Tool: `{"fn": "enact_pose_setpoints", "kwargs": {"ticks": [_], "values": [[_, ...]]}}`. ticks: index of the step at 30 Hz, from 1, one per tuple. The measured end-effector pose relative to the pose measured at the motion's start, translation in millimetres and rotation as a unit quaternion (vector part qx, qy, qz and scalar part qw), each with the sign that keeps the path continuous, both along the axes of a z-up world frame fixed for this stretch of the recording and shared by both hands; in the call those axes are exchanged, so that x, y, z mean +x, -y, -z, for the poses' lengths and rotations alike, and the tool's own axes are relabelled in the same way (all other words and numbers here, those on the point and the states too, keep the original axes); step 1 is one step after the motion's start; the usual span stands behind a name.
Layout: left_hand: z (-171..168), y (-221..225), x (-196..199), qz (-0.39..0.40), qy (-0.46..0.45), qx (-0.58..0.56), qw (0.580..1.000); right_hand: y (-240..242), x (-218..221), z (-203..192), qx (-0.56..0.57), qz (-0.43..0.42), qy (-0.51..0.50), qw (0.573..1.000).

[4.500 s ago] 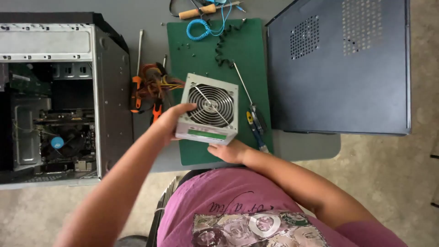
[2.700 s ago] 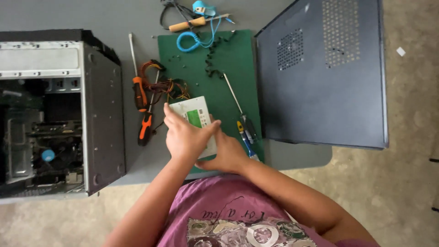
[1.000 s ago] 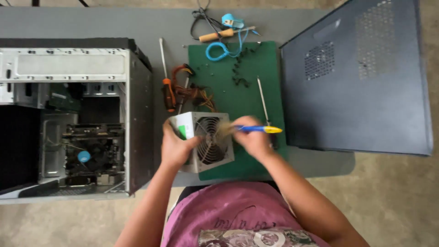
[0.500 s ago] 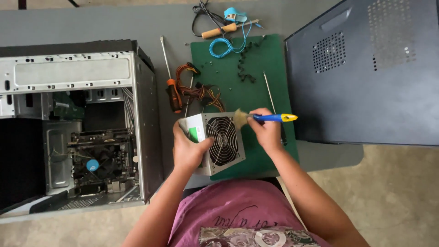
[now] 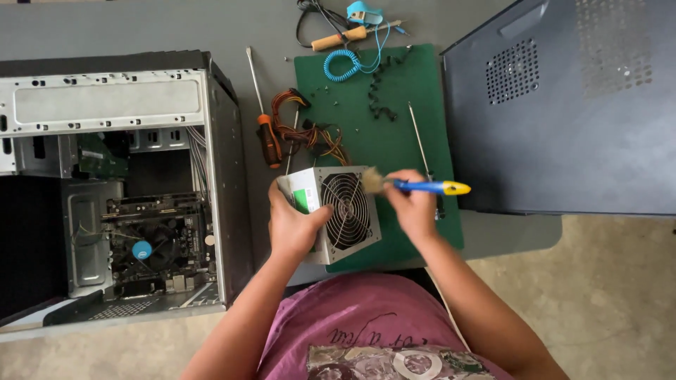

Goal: Cleaning a power supply unit with a brush and then installing it into a computer chassis, including connecting power cables to the motherboard.

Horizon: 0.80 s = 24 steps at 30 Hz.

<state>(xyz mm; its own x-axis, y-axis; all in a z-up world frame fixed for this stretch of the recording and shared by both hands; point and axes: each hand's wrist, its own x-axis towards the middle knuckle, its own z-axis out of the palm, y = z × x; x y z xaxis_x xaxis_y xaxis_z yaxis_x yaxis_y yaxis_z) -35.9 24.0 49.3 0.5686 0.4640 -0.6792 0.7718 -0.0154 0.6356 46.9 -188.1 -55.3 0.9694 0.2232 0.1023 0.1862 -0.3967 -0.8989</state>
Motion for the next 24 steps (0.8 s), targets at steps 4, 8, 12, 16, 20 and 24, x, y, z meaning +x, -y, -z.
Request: {"fn": "enact_pose_setpoints", "kwargs": {"ticks": [4, 8, 12, 16, 20, 24], "values": [[2, 2, 1, -0.012, 0.005, 0.002, 1.0, -23, -51, -44, 0.051, -0.035, -0.076, 0.995], [0, 2, 2, -0.014, 0.007, 0.011, 1.0, 0, -40, -16, 0.084, -0.05, -0.082, 0.992], [-3, 7, 2, -0.02, 0.005, 0.025, 0.999, 21, -11, 21, 0.095, -0.019, -0.076, 0.992], [-5, 14, 5, -0.021, -0.004, 0.035, 0.999, -3, -44, -43, 0.082, -0.093, -0.059, 0.991], [-6, 15, 6, -0.025, -0.005, 0.038, 0.999, -8, -54, -53, 0.165, -0.172, -0.084, 0.968], [-4, 12, 2, -0.03, 0.002, 0.034, 0.999, 26, -26, 16, 0.109, -0.142, -0.037, 0.983]]}}
